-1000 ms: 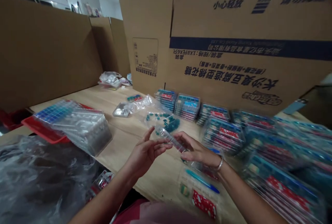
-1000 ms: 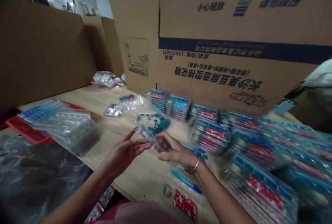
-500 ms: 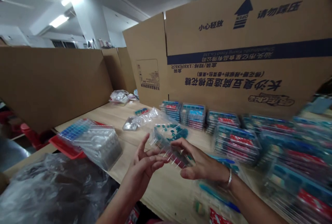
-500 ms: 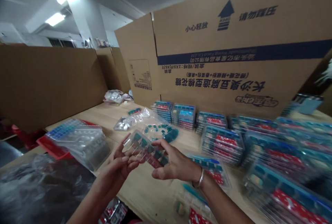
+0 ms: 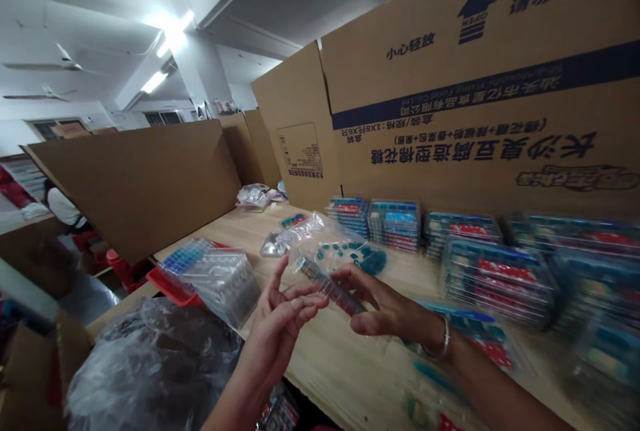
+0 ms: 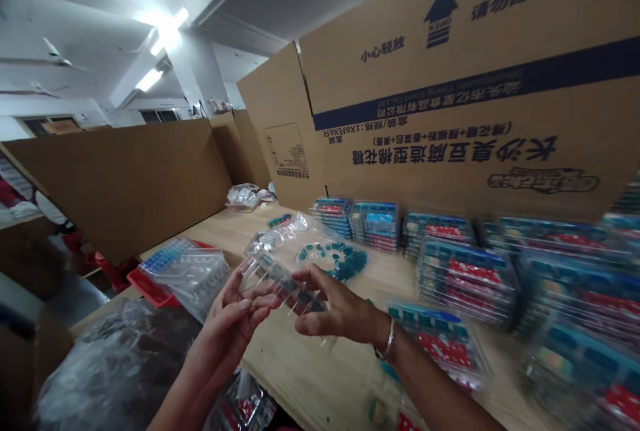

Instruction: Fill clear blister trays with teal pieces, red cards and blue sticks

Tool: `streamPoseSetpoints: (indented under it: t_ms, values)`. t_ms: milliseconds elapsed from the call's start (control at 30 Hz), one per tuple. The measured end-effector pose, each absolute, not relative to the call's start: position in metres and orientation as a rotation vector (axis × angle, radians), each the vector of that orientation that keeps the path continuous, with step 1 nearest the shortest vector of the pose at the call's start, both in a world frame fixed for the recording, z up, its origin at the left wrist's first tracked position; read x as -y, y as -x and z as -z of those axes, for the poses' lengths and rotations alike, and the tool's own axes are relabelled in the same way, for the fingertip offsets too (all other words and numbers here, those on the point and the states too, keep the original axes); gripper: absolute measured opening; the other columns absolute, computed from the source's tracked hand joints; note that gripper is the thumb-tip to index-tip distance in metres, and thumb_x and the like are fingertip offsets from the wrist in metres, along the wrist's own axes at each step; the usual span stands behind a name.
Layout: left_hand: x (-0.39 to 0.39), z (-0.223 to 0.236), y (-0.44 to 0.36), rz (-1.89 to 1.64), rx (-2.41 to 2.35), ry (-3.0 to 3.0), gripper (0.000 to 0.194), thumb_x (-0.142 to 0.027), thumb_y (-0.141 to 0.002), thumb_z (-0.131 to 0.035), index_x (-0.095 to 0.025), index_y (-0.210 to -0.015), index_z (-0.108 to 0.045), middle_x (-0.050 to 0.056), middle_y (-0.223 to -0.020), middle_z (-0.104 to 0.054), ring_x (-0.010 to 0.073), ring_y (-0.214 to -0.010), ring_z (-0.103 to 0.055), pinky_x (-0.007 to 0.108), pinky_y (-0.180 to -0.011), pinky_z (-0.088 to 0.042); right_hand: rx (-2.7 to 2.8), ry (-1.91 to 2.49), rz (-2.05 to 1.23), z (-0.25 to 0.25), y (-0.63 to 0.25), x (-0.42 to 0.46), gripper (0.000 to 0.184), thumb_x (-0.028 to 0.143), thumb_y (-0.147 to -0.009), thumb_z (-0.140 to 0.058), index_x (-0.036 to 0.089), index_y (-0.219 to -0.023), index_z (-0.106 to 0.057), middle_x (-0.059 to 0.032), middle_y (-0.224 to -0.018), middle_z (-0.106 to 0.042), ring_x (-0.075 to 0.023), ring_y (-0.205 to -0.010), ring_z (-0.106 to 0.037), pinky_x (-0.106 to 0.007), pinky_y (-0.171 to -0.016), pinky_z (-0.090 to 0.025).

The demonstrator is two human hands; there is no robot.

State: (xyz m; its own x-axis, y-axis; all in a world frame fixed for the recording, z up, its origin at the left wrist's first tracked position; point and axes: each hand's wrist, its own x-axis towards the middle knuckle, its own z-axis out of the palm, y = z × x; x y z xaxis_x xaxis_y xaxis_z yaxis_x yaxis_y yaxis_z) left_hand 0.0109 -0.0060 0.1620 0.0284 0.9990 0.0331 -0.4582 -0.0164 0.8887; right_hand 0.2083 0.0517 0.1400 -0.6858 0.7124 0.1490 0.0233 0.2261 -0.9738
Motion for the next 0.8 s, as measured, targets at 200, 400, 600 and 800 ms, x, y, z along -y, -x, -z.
streamPoseSetpoints:
  t_ms: [200, 400, 600, 800]
  values:
    - [0.013, -0.166, -0.012, -1.431, -0.84, -0.892, 0.09, -0.019, -0.061, -0.075, -0.026, -0.137, -0.028, 0.008, -0.095, -0.07, 0.0189, -0.078, -0.07, 0.024, -0.069, -0.054, 1.835, 0.479, -1.603, -0.137, -0.2, -0.052, 0.069, 0.06, -0.061, -0.066, 0.019, -0.113, -0.046, -0.0075, -0.109, -0.053, -0.0262, -0.102, -0.05, -0.037, -0.081, -0.043]
    - [0.014, -0.154, 0.0, -1.316, -0.889, -0.85, 0.077, -0.039, -0.065, -0.073, -0.026, -0.132, -0.037, 0.007, -0.091, -0.071, 0.0214, -0.076, -0.069, 0.029, -0.068, -0.053, 2.042, 0.766, -1.258, -0.129, -0.207, -0.038, 0.07, 0.049, -0.061, -0.07, 0.019, -0.118, -0.044, -0.0077, -0.111, -0.054, -0.0243, -0.1, -0.052, -0.038, -0.085, -0.043]
    - [-0.007, -0.061, 0.005, -0.842, -1.197, -0.8, 0.05, -0.037, -0.053, -0.08, -0.019, -0.095, -0.061, 0.005, -0.077, -0.07, 0.0196, -0.066, -0.065, 0.029, -0.061, -0.048, 2.526, 1.116, -0.367, -0.065, -0.213, 0.005, 0.083, 0.048, -0.042, -0.078, 0.014, -0.113, -0.053, -0.0167, -0.124, -0.048, -0.0342, -0.109, -0.044, -0.048, -0.098, -0.033]
    - [-0.024, -0.04, -0.047, -0.667, -1.102, -1.061, 0.055, -0.045, -0.065, -0.071, -0.018, -0.111, -0.056, 0.006, -0.093, -0.067, 0.0179, -0.076, -0.064, 0.029, -0.067, -0.049, 2.318, 1.414, -0.407, -0.059, -0.29, 0.044, 0.076, 0.04, -0.051, -0.073, 0.018, -0.12, -0.049, -0.0127, -0.128, -0.046, -0.0299, -0.116, -0.042, -0.043, -0.101, -0.032]
